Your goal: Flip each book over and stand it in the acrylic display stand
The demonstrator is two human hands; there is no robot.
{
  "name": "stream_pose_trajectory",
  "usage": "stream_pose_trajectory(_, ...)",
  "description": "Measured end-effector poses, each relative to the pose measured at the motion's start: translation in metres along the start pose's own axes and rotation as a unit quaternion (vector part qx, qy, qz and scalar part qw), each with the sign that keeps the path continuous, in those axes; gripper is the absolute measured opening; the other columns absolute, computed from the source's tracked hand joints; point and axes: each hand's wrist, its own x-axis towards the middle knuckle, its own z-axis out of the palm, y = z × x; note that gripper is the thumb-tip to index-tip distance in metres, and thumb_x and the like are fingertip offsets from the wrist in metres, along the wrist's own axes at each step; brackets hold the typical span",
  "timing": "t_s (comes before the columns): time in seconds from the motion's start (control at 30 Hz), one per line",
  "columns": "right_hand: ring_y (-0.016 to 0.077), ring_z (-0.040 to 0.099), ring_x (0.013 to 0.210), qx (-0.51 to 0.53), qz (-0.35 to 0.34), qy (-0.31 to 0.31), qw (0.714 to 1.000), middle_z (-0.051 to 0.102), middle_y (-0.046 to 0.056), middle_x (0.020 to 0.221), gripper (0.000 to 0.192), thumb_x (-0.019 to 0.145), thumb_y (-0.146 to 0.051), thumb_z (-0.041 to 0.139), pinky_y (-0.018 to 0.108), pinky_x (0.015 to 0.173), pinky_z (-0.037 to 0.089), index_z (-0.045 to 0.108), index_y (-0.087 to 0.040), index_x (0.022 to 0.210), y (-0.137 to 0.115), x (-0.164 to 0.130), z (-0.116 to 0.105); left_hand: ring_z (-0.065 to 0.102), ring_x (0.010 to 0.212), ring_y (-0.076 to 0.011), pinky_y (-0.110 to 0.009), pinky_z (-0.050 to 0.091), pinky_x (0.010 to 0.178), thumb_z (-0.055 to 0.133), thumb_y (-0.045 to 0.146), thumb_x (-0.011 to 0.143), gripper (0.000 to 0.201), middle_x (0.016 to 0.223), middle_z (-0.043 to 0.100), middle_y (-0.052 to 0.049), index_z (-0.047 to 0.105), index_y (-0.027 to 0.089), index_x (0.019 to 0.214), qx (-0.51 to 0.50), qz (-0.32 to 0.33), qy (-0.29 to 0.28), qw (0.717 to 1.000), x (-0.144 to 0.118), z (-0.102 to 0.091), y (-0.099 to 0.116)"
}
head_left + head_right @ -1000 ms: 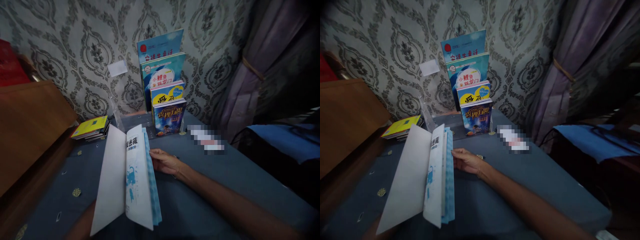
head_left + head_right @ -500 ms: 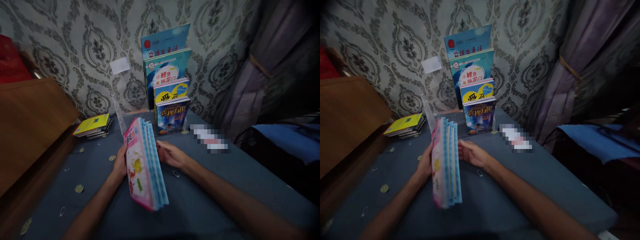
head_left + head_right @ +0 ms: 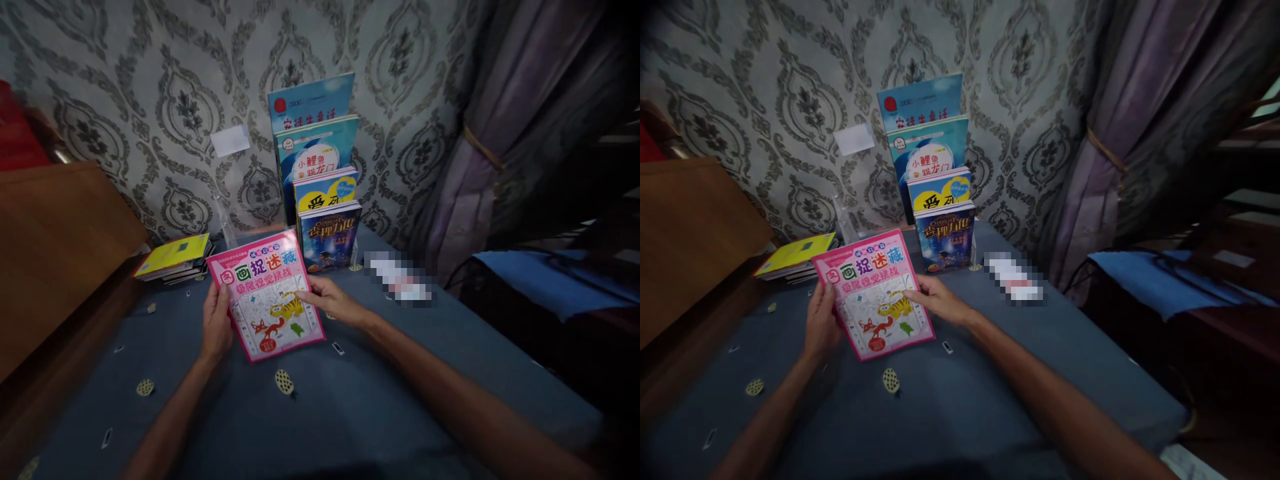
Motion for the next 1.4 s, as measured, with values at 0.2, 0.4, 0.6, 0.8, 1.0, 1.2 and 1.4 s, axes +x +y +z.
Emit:
stream_pose_trajectory(0.2, 0.0262, 0.068, 0.101, -0.166, -0.083, 0.063, 0.981, 0.074, 0.007, 0.111, 0.043, 0.092, -0.055, 0.059, 0.044, 0.093, 0.054, 0.071, -0.019, 0.113, 0.0, 0.0, -0.002, 0.074, 0.084, -0.0254, -0.031, 0.062, 0.077, 0.094, 0.035, 0.057, 0.042, 0.091, 0.079, -0.004, 0.073, 0.02, 0.089, 0.095, -0.028, -0.076, 0.992, -0.016, -0.006, -0.012)
stream_pose_trajectory(0.4, 0.0271, 0.069, 0.096, -0.193, -0.092, 0.091, 0.973, 0.075, 0.008, 0.108, 0.051, 0.092, -0.061, 0.055, 0.044, 0.088, 0.057, 0.07, -0.017, 0.115, 0.031, 0.005, -0.004, 0.072, 0.105, -0.0335, -0.045, 0.058, 0.097, 0.091, 0.048, 0.058, 0.059, 0.105, 0.078, -0.012, 0.072, 0.015, 0.103, 0.158, -0.075, -0.133, 0.976, -0.014, -0.013, -0.038)
stream_pose_trajectory(0.6, 0.0278, 0.07, 0.094, -0.187, -0.055, 0.074, 0.978, 0.076, 0.007, 0.106, 0.052, 0.088, -0.064, 0.058, 0.044, 0.087, 0.058, 0.072, -0.018, 0.11, 0.042, 0.004, -0.004, 0.069, 0.113, -0.0335, -0.051, 0.052, 0.106, 0.084, 0.067, 0.058, 0.079, 0.121, 0.073, -0.015, 0.068, 0.014, 0.116, 0.228, -0.076, -0.207, 0.948, -0.002, -0.029, -0.049)
stream_pose_trajectory(0.8, 0.0289, 0.071, 0.094, -0.179, -0.046, 0.078, 0.98, 0.077, 0.007, 0.104, 0.052, 0.086, -0.064, 0.06, 0.046, 0.088, 0.058, 0.073, -0.018, 0.106, 0.044, 0.005, -0.004, 0.068, 0.116, -0.0334, -0.051, 0.05, 0.108, 0.083, 0.066, 0.061, 0.077, 0.124, 0.071, -0.015, 0.069, 0.014, 0.116, 0.213, -0.083, -0.217, 0.949, -0.002, -0.028, -0.048)
stream_pose_trajectory(1.0, 0.0252, 0.071, 0.081, -0.096, -0.007, 0.062, 0.993, 0.077, 0.007, 0.092, 0.055, 0.076, -0.067, 0.07, 0.045, 0.081, 0.059, 0.074, -0.016, 0.097, 0.039, 0.004, 0.005, 0.075, 0.092, -0.0322, -0.047, 0.062, 0.086, 0.09, 0.059, 0.054, 0.075, 0.107, 0.077, -0.015, 0.068, 0.011, 0.107, 0.174, -0.109, -0.13, 0.97, 0.007, -0.025, -0.034)
stream_pose_trajectory(1.2, 0.0128, 0.059, 0.055, 0.027, 0.033, 0.11, 0.993, 0.072, 0.003, 0.073, 0.051, 0.072, -0.065, 0.075, 0.026, 0.051, 0.049, 0.073, -0.016, 0.089, 0.033, 0.004, 0.012, 0.074, 0.066, -0.0227, -0.033, 0.062, 0.06, 0.094, 0.048, 0.052, 0.078, 0.096, 0.078, -0.011, 0.062, 0.013, 0.114, 0.154, -0.171, -0.181, 0.956, 0.024, -0.043, -0.014)
stream_pose_trajectory(1.4, 0.0118, 0.053, 0.051, -0.016, -0.02, 0.183, 0.983, 0.065, 0.0, 0.062, 0.052, 0.069, -0.069, 0.075, 0.024, 0.047, 0.044, 0.068, -0.018, 0.075, 0.013, 0.007, -0.004, 0.074, 0.07, -0.022, -0.031, 0.062, 0.062, 0.086, 0.053, 0.066, 0.066, 0.095, 0.077, -0.01, 0.065, 0.014, 0.115, 0.198, -0.156, -0.269, 0.929, 0.021, -0.046, 0.006)
